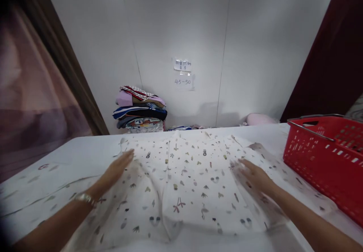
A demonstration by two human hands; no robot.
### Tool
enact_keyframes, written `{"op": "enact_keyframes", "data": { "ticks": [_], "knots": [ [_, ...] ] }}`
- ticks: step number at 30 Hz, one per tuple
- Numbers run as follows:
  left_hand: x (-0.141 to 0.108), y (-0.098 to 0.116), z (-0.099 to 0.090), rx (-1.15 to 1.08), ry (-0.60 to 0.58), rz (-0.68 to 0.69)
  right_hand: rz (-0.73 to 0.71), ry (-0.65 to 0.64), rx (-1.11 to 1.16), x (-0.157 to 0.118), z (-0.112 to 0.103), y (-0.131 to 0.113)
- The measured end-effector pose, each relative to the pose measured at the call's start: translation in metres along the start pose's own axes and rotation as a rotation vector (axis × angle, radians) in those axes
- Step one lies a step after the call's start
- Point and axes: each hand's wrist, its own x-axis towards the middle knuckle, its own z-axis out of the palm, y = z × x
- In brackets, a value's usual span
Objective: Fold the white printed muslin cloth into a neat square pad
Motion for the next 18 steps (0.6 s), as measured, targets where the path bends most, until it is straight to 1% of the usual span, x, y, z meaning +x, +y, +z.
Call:
{"op": "enact_keyframes", "data": {
  "ticks": [1,2,4,5,6,7,9,11,12,14,16,18],
  "knots": [
    [-0.028,-0.004,0.004,0.105,-0.103,0.054,0.004,-0.035,-0.052,-0.024,0.001,0.013],
    [-0.056,-0.007,0.006,0.194,-0.212,0.147,-0.037,-0.08,-0.078,-0.046,-0.001,0.026],
    [-0.108,-0.016,0.006,0.355,-0.364,0.386,-0.131,-0.115,-0.157,-0.086,-0.01,0.053],
    [-0.128,-0.022,0.006,0.438,-0.398,0.493,-0.187,-0.127,-0.212,-0.101,-0.017,0.065],
    [-0.142,-0.029,0.006,0.516,-0.412,0.567,-0.242,-0.151,-0.266,-0.113,-0.023,0.077],
    [-0.151,-0.037,0.007,0.579,-0.389,0.609,-0.285,-0.166,-0.313,-0.121,-0.028,0.086],
    [-0.154,-0.048,0.012,0.674,-0.301,0.605,-0.308,-0.157,-0.39,-0.128,-0.036,0.098],
    [-0.144,-0.049,0.021,0.74,-0.229,0.533,-0.255,-0.093,-0.458,-0.122,-0.039,0.102],
    [-0.137,-0.045,0.025,0.764,-0.212,0.491,-0.22,-0.063,-0.493,-0.116,-0.041,0.101],
    [-0.124,-0.028,0.029,0.787,-0.206,0.417,-0.156,-0.006,-0.542,-0.102,-0.045,0.095],
    [-0.118,-0.009,0.021,0.788,-0.202,0.345,-0.103,0.0,-0.557,-0.093,-0.053,0.087],
    [-0.122,0.002,-0.001,0.788,-0.185,0.293,-0.108,-0.009,-0.538,-0.097,-0.064,0.081]
  ]
}}
